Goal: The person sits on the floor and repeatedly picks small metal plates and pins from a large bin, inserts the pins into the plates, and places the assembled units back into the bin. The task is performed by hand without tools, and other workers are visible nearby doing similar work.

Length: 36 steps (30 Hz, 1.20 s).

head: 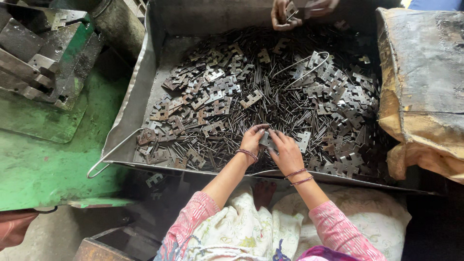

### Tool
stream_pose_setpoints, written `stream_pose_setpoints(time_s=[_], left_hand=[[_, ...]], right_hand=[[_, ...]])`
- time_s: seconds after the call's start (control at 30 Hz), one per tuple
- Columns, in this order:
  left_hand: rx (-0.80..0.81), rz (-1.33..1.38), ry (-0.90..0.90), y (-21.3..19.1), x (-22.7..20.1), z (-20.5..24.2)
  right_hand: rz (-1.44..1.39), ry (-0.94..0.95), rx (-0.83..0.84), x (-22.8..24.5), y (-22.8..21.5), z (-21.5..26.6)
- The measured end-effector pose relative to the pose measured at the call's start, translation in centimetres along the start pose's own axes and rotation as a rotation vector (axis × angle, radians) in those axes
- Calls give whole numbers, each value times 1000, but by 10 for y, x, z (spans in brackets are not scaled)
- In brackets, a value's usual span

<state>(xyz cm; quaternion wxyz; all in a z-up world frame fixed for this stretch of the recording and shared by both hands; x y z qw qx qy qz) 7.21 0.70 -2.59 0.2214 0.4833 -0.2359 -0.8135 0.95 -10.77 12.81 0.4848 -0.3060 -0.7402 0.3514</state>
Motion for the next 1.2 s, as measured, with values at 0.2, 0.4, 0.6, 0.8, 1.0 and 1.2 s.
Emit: stream_pose_setpoints(time_s=[0.2, 0.4, 0.6, 0.8, 1.0, 1.2], left_hand=[[39, 1, 53, 4, -2, -2], [35, -6, 47, 2, -4, -1], [52, -153, 7, 15, -20, 18], [6, -219, -34, 31, -40, 36], [29, -234, -21, 31, -44, 43], [50, -276, -30, 33, -40, 43]], right_hand=[[17, 4, 57, -5, 15, 2], [80, 64, 159, -10, 39, 8], [41, 71, 100, -22, 35, 7], [-79, 44, -26, -63, -43, -24], [96, 200, -208, -183, -200, -50], [624, 266, -320, -348, -312, -71]])
Point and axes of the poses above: each hand's wrist, its own z-axis away from the middle knuckle, its own y-axis out of the palm, x = y × z, the point moved 7 cm from there along -z, towards the middle knuckle, and after that the axes turned 4 degrees about -x, right-handed, at the moved point
